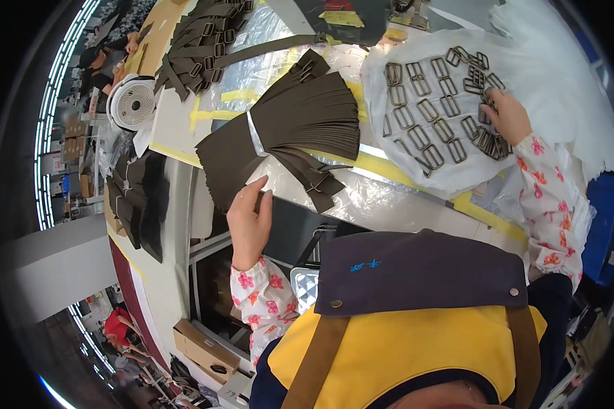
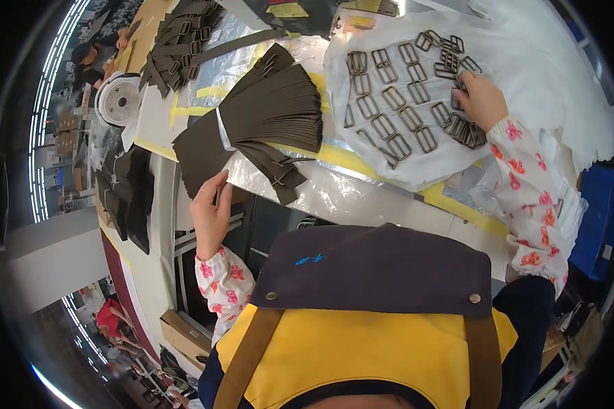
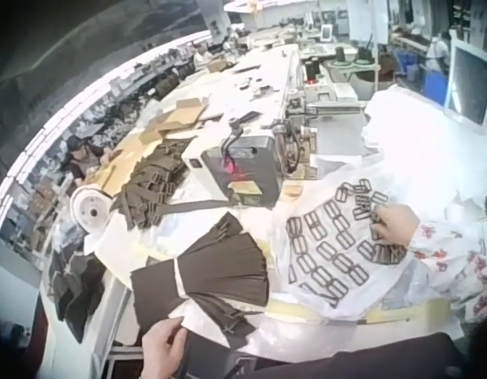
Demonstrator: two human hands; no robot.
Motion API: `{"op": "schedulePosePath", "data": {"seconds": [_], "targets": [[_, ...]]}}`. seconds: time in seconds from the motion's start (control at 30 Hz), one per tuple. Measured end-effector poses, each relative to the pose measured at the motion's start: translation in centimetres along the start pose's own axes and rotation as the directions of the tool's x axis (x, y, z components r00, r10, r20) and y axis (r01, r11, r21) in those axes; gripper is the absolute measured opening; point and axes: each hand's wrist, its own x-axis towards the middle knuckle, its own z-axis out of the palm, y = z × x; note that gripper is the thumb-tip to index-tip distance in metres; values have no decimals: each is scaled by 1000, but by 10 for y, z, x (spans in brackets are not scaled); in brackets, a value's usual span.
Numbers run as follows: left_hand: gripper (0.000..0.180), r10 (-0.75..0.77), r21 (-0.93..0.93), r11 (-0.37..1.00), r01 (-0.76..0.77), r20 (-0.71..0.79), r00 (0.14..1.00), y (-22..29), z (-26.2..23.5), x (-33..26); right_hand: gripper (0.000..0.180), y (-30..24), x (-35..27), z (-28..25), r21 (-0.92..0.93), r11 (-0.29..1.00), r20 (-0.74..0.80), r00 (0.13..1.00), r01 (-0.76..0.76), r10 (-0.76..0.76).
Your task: Threading metal buckles onto nylon fabric straps at a workstation.
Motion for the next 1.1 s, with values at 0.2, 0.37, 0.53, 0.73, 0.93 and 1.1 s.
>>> {"op": "schedulePosePath", "data": {"seconds": [0.2,0.37,0.53,0.73,0.93,1.1], "targets": [[24,321,-201,937,-287,168,932,-41,25,15,16,2,15,19,-170,966,-67,980,-197,188],[21,617,-262,767,-586,46,786,-36,60,55,11,-20,16,5,-238,924,-194,947,-298,256],[14,653,-372,742,-558,588,477,-41,76,68,20,-123,-12,-11,786,472,106,839,-400,534],[22,718,-198,687,-699,331,612,-19,86,88,18,-193,-56,18,918,-172,395,776,-359,492],[28,820,-56,561,-826,176,545,-30,99,104,18,-197,-54,24,877,-324,465,801,-356,378],[15,612,-163,790,-590,268,745,-11,100,112,18,-205,-36,42,901,-246,428,832,-359,354]]}}
